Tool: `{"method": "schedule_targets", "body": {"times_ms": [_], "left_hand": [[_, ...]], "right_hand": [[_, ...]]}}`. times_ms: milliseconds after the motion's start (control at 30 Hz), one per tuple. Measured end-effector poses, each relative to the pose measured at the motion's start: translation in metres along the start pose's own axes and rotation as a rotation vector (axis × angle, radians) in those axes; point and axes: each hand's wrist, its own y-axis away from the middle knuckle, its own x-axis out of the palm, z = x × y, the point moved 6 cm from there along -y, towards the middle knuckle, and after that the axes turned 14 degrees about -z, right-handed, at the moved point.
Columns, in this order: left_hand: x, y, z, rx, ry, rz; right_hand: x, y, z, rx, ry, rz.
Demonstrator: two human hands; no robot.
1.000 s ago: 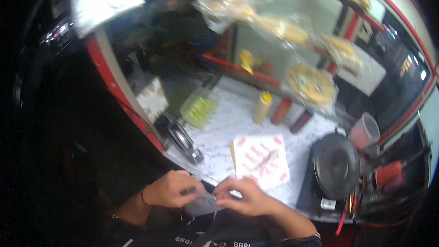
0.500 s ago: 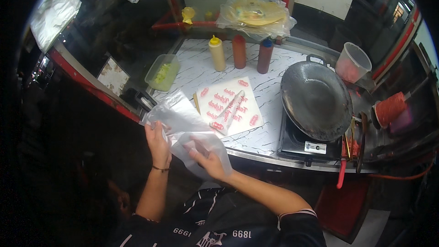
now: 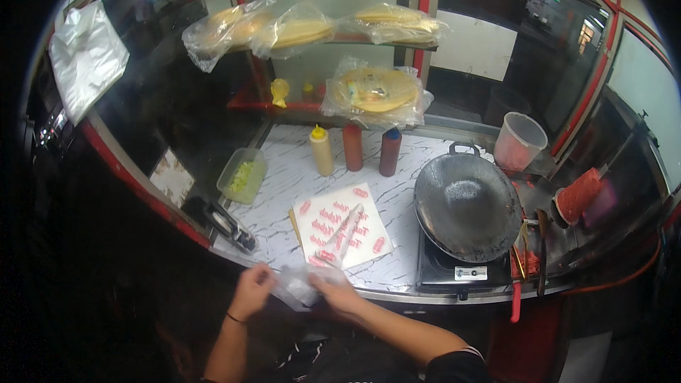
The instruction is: The person cooks sliced meat on a flat griddle, then places it onto a tortilla with shredded lettuce. They add sauces from squeeze bottles, place cheese slices on top, and wrap the taco in paper. The finished item is handed to a customer on a scooter, and the person receives cash payment.
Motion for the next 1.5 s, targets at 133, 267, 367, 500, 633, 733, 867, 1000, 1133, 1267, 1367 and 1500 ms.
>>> {"method": "schedule_targets", "body": {"times_ms": [133,267,367,500,633,733,867,1000,1133,1267,1367,1500], "left_hand": [[-0.038,-0.042,-0.015,0.380,-0.403,-0.132],[0.009,-0.081,0.001,0.354,-0.392,0.154],[-0.020,-0.148,0.042,0.185,-0.078,-0.127],[0.004,-0.198,0.053,0.255,0.234,-0.098],[0.048,-0.224,0.099,0.044,0.135,0.042],[0.076,-0.223,0.094,0.224,0.174,-0.036],[0.085,-0.205,0.071,0.201,0.219,-0.019],[0.083,-0.184,0.058,0.119,0.331,-0.016],[0.083,-0.177,0.061,0.156,0.237,0.021],[0.088,-0.170,0.049,0.186,0.371,0.045],[0.086,-0.154,0.036,0.337,0.275,0.070],[0.096,-0.149,0.011,0.416,0.117,0.085]], "right_hand": [[0.005,-0.001,0.034,-0.269,0.175,-0.019],[0.019,-0.037,0.039,-0.492,0.423,0.011],[-0.019,-0.055,0.071,-0.616,0.894,-0.443],[-0.061,-0.091,0.048,-0.439,1.305,-0.780],[-0.040,-0.135,0.034,-0.487,1.411,-0.807],[-0.037,-0.127,0.052,-0.534,1.365,-0.740],[-0.070,-0.076,0.026,-0.238,0.831,-0.475],[-0.072,0.001,0.028,0.013,0.215,-0.389],[-0.056,0.045,0.050,-0.022,0.143,-0.316],[-0.024,0.044,0.083,-0.077,0.207,-0.217],[0.002,0.006,0.099,0.000,0.150,-0.173],[-0.008,-0.033,0.083,0.043,0.153,-0.212]]}}
